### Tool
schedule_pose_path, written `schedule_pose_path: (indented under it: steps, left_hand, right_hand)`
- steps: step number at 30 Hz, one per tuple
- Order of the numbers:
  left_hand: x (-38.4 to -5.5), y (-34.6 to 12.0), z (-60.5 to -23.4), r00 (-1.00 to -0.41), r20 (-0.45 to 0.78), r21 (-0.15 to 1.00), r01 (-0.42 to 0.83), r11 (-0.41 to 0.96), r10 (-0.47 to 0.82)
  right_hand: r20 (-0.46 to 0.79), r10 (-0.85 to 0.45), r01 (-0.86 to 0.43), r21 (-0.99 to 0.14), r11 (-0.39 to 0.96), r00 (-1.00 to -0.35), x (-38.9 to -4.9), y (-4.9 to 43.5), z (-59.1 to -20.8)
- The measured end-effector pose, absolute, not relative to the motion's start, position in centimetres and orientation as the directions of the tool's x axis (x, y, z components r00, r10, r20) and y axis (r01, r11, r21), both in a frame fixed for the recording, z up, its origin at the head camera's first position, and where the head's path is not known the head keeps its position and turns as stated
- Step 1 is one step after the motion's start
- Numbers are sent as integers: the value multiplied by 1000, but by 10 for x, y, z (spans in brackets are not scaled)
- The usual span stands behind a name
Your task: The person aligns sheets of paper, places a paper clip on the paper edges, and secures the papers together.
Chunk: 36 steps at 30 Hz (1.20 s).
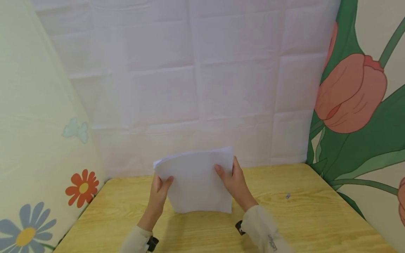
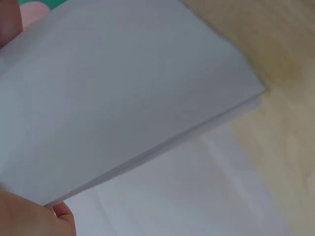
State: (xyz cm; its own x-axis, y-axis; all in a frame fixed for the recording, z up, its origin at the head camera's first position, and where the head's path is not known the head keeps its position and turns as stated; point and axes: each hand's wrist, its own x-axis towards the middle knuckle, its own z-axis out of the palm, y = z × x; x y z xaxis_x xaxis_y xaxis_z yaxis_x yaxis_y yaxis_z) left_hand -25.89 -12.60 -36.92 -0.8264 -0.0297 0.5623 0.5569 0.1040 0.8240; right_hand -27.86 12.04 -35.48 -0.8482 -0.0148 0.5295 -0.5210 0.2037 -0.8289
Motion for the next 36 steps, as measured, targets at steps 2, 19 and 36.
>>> schedule_pose_path:
  steps: [2,19,36]
  left_hand:
    - [-258,-128,-361,-794,608,790,602,118,-16]
    - [-259,-141,-323,-531,841,531,847,26,100]
    - [-274,-149,-334,-674,720,672,736,78,166]
  right_hand:
    - [581,-7,-574,-801,173,-814,-276,121,-344]
    - [799,6,-796,-600,79,-601,-274,116,-318]
    - [456,-218,-486,-866,115,-863,-294,138,-337]
